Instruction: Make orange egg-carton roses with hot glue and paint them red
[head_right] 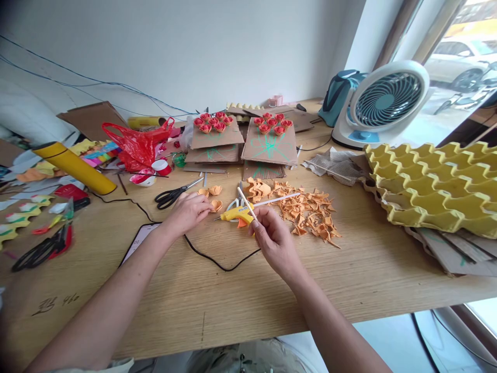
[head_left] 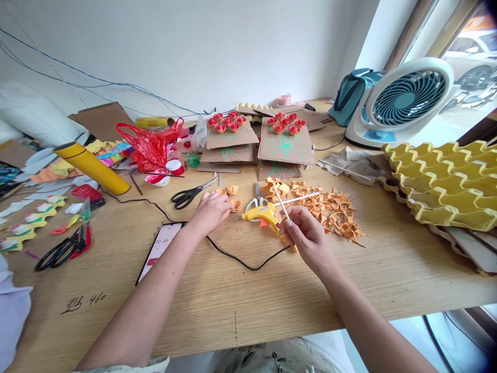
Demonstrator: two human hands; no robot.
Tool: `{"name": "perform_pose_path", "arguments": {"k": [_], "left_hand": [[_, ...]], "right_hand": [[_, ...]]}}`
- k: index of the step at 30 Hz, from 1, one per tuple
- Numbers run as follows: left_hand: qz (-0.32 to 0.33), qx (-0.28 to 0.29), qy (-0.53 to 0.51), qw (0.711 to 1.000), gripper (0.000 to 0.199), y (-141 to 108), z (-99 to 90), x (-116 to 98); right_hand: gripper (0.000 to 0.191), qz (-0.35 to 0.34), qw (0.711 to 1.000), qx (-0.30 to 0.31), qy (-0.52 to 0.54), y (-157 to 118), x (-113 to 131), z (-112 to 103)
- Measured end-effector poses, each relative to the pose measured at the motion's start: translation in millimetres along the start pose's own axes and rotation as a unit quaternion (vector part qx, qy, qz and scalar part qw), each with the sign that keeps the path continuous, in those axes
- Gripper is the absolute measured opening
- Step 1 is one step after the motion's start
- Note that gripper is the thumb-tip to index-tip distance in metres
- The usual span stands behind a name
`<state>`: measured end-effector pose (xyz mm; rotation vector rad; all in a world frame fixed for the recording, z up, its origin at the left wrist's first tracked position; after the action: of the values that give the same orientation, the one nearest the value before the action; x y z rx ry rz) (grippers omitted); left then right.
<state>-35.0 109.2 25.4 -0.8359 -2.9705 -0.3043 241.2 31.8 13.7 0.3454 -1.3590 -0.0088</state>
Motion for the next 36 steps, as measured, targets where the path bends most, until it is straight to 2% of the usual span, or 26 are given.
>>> {"name": "perform_pose_path", "arguments": {"k": [4, 10, 15, 19, 22, 25, 28, 30, 32, 34, 36], "left_hand": [[-0.021, -0.012, 0.027, 0.999, 0.015, -1.2, -0.8, -1.7], [-0.062, -0.037, 0.008, 0.997, 0.016, -5.9, 0.9, -2.6], [-0.093, -0.128, 0.008, 0.987, 0.019, -13.0, -11.9, -8.4], [-0.057, -0.229, 0.008, 0.972, 0.024, -22.4, -26.8, -36.1], [0.003, -0.254, -0.001, 0.967, 0.023, -30.9, -27.7, -66.4], [0.075, -0.278, -0.03, 0.957, 0.023, -38.0, -21.1, -90.6], [0.121, -0.292, -0.097, 0.944, 0.027, -40.6, -15.0, -102.9], [0.092, -0.286, -0.17, 0.939, 0.035, -40.2, -13.2, -106.7], [0.039, -0.269, -0.283, 0.92, 0.045, -39.5, -11.9, -109.7], [-0.007, -0.226, -0.433, 0.872, 0.054, -39.1, -9.3, -113.3], [-0.031, -0.159, -0.57, 0.805, 0.054, -39.0, -5.2, -117.2]], "right_hand": [[0.023, 0.0, 1.0, 0.001, 0.003, -0.4, -0.9, -0.3], [0.028, 0.008, 1.0, -0.001, -0.015, 0.5, 1.4, 0.2], [0.033, 0.009, 1.0, -0.011, -0.026, 0.0, -1.8, -1.6], [0.035, 0.005, 0.998, -0.027, -0.048, 0.9, -5.9, -2.5], [0.038, -0.013, 0.995, -0.039, -0.087, 3.1, -6.9, 0.6], [0.037, -0.009, 0.994, -0.024, -0.109, 5.1, -9.7, 6.0], [0.03, 0.004, 0.99, -0.029, -0.135, 6.0, -15.2, 9.3], [0.025, 0.003, 0.984, -0.048, -0.171, 6.1, -17.7, 10.0], [0.02, -0.005, 0.978, -0.055, -0.203, 6.1, -18.2, 11.1], [0.016, -0.01, 0.973, -0.049, -0.225, 5.9, -17.8, 13.2], [0.015, -0.014, 0.971, -0.032, -0.238, 5.3, -17.6, 16.6]]}}
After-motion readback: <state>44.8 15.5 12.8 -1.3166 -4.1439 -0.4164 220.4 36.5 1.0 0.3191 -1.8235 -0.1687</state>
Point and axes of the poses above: each hand's wrist, its own y-axis towards the middle knuckle, its own z-axis out of the palm, x = y × z, the point moved 1 cm from there along y, towards the middle knuckle
